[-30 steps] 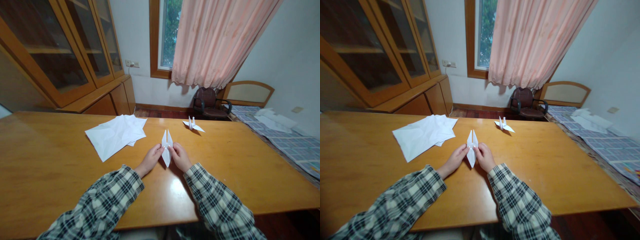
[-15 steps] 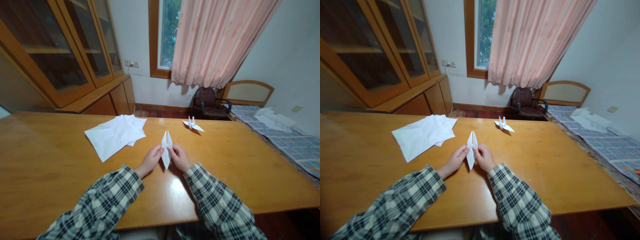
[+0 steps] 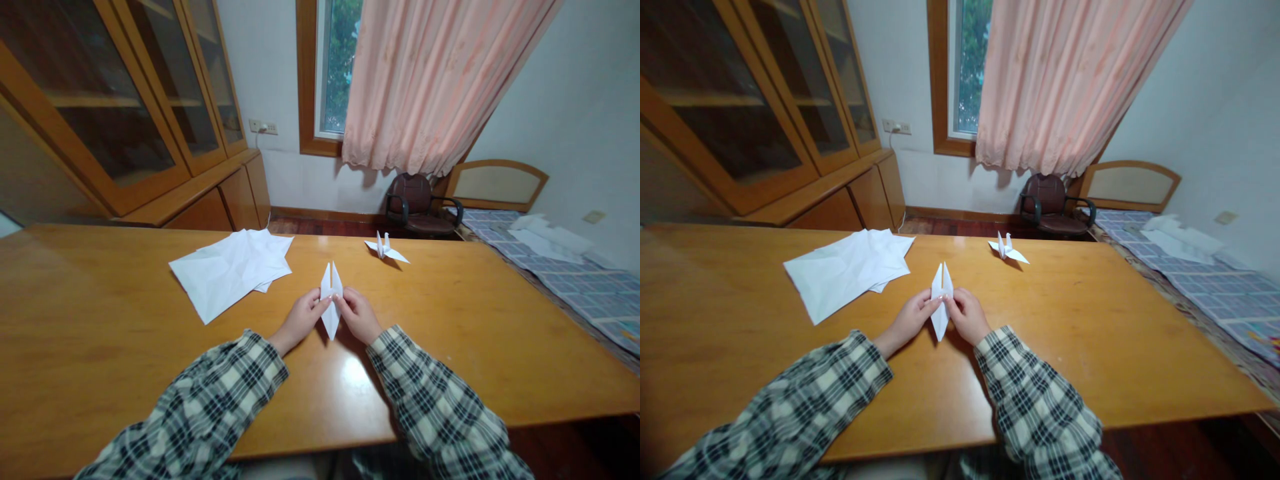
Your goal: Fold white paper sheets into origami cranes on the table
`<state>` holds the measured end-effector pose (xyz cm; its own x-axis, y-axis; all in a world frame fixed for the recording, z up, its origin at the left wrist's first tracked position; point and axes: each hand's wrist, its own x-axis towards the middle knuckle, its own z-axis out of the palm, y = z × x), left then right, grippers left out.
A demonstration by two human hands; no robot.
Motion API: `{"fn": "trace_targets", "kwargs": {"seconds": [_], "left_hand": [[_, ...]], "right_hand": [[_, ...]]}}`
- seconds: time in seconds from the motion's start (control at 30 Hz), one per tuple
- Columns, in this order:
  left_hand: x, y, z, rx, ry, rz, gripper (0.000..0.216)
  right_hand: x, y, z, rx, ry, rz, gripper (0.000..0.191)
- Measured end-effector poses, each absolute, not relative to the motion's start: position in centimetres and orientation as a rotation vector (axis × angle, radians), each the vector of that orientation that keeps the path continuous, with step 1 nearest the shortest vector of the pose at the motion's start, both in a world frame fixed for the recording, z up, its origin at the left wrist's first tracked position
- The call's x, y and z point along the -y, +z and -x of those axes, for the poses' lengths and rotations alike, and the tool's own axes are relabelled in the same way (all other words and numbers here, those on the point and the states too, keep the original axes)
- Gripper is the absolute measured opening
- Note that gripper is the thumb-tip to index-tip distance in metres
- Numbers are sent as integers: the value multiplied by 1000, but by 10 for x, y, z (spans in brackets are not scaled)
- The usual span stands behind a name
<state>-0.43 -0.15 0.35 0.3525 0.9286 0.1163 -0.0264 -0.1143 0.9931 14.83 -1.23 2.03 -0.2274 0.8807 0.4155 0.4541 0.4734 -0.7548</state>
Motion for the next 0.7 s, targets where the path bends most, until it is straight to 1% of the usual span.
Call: {"fn": "trace_targets", "kwargs": {"seconds": [0.2,0.47,0.6,0.7], "left_hand": [[1,1,6,-919,1035,-1487,32],[2,0,6,-975,1037,-1540,35],[2,3,5,-964,1031,-1488,36],[2,6,4,-950,1042,-1482,32]], "right_hand": [[12,18,-149,1855,633,1132,38],[14,21,-149,1786,775,1113,34],[14,21,-149,1788,696,1132,35],[13,21,-149,1777,627,1148,35]]}}
